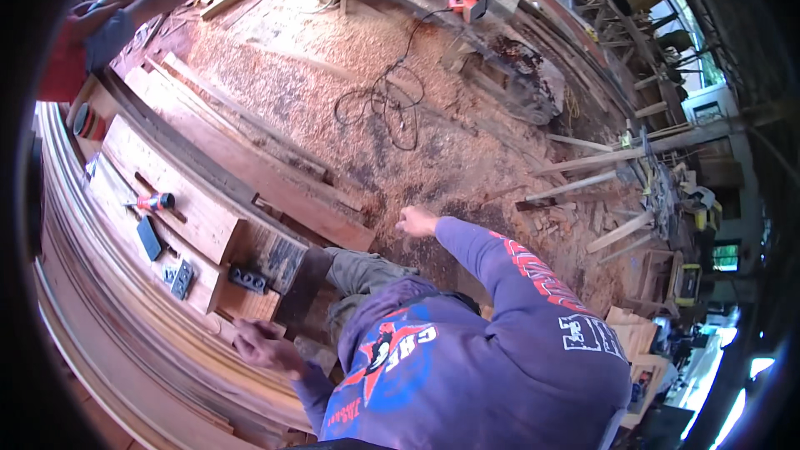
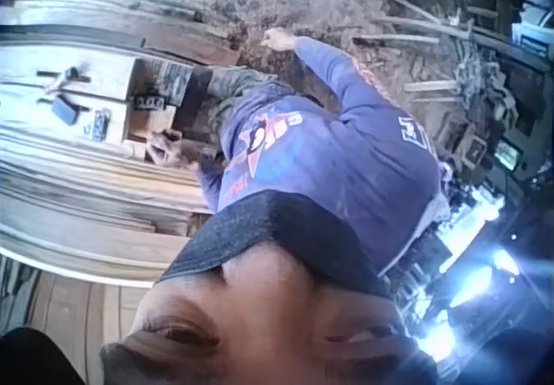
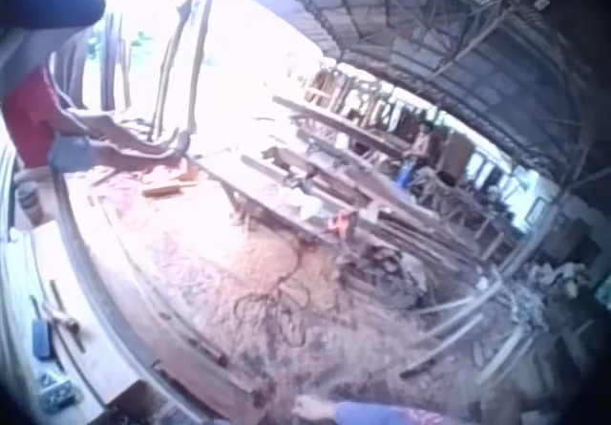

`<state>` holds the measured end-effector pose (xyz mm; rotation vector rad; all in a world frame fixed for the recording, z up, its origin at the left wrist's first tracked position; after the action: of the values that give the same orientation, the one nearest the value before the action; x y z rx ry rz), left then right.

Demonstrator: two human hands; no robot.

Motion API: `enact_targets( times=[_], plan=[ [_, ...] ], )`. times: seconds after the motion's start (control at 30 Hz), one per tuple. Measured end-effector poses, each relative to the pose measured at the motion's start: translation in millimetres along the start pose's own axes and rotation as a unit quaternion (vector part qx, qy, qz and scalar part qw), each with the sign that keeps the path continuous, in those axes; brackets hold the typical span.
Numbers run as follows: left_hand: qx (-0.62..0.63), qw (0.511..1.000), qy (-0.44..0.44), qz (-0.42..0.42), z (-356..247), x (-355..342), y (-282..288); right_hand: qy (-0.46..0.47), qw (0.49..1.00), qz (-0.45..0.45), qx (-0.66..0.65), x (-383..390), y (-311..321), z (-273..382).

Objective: The person disassembles a blade clamp using a screwdriver, fetches an electric hand planer, and mounts the blade clamp onto the planer drum by hand.

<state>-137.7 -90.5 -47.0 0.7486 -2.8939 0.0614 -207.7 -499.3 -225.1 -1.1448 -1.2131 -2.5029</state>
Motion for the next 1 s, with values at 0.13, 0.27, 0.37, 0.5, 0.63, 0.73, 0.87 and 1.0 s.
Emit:
enact_targets(
  times=[0.13,0.27,0.37,0.5,0.63,0.73,0.87,1.0],
  plan=[
    [0.104,0.949,-0.047,0.294,7.4,61.6,-37.2,-0.027,0.996,-0.076,-0.045,41.4,21.9,-22.6],
    [0.063,0.911,0.068,0.403,0.4,80.5,-69.5,-0.082,0.990,-0.104,-0.056,100.3,17.4,-61.0],
    [0.020,0.884,0.069,0.462,-1.7,80.0,-87.0,-0.150,0.977,-0.126,-0.082,155.7,2.3,-91.9],
    [-0.006,0.859,0.103,0.502,0.8,84.2,-102.3,-0.243,0.961,-0.105,-0.076,205.8,-46.4,-147.8],
    [-0.023,0.836,0.113,0.537,5.7,93.9,-123.7,-0.283,0.951,-0.072,-0.105,228.8,-83.7,-170.7],
    [-0.052,0.820,0.110,0.559,-1.3,109.2,-160.3,-0.347,0.908,-0.064,-0.225,231.8,-95.1,-194.4],
    [-0.105,0.781,0.122,0.603,14.7,141.7,-218.3,-0.263,0.920,-0.146,-0.251,190.2,-97.6,-252.8],
    [-0.209,0.700,0.112,0.674,43.6,200.0,-310.1,-0.297,0.818,-0.278,-0.406,186.7,-69.2,-286.7]
  ],
)
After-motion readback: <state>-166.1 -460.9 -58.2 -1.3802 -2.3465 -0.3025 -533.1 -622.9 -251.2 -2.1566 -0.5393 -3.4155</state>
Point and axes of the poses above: each hand's wrist, its own x-axis away from the middle knuckle, its own y-axis out of the back of the hand, z = x × y, the point moved 2 cm from there along -x, towards the middle knuckle, and after that the axes turned 1 degree about -x, right-handed, at the moved point
